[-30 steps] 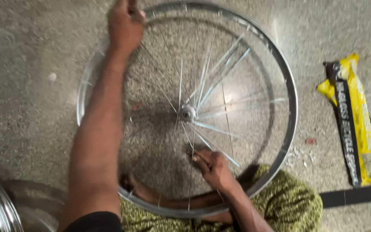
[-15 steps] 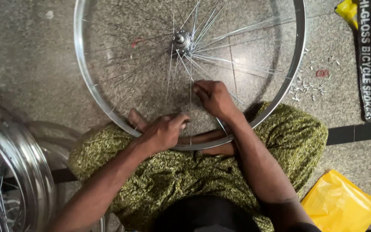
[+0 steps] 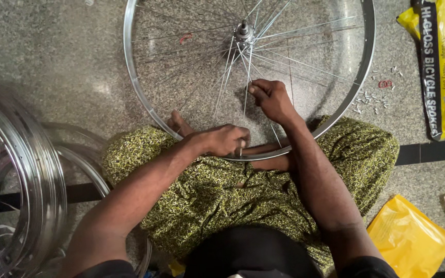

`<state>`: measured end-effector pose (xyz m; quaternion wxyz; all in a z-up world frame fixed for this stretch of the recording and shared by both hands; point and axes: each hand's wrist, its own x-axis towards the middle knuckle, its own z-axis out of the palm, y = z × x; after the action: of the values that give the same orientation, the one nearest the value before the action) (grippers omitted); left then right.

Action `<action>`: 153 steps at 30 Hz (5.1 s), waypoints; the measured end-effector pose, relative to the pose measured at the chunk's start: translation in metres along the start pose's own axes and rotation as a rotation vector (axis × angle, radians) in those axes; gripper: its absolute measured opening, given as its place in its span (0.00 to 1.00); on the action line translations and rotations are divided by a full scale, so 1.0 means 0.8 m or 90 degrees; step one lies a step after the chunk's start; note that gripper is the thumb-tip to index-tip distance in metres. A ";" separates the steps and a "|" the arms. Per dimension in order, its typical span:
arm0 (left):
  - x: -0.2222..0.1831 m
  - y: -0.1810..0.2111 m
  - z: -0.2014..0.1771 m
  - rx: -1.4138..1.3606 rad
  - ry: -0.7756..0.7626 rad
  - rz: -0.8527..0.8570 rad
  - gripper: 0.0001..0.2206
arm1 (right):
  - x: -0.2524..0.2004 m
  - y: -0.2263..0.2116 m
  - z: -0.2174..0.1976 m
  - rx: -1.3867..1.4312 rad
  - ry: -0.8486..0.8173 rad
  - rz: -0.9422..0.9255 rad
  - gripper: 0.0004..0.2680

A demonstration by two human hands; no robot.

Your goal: The person builds a bicycle wheel by threading spokes through a central hub and into the rim, handling the spokes and rim by hand while sitting on the floor.

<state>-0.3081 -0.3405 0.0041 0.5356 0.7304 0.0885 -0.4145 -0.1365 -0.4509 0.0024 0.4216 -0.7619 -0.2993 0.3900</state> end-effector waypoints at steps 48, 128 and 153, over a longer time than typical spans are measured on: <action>0.027 0.088 0.062 -0.364 0.273 -0.045 0.09 | -0.107 -0.032 -0.070 0.319 0.194 0.073 0.13; 0.060 0.078 0.054 -0.375 0.295 0.126 0.07 | -0.224 0.012 0.055 0.202 0.479 0.125 0.02; 0.055 0.084 0.053 -0.411 0.291 0.117 0.07 | -0.220 0.040 0.064 0.074 0.497 0.055 0.02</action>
<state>-0.2630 -0.4181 0.0169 0.7387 0.6029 0.2652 -0.1430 -0.2665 -0.5833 0.0173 0.5296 -0.8395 -0.0614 0.1046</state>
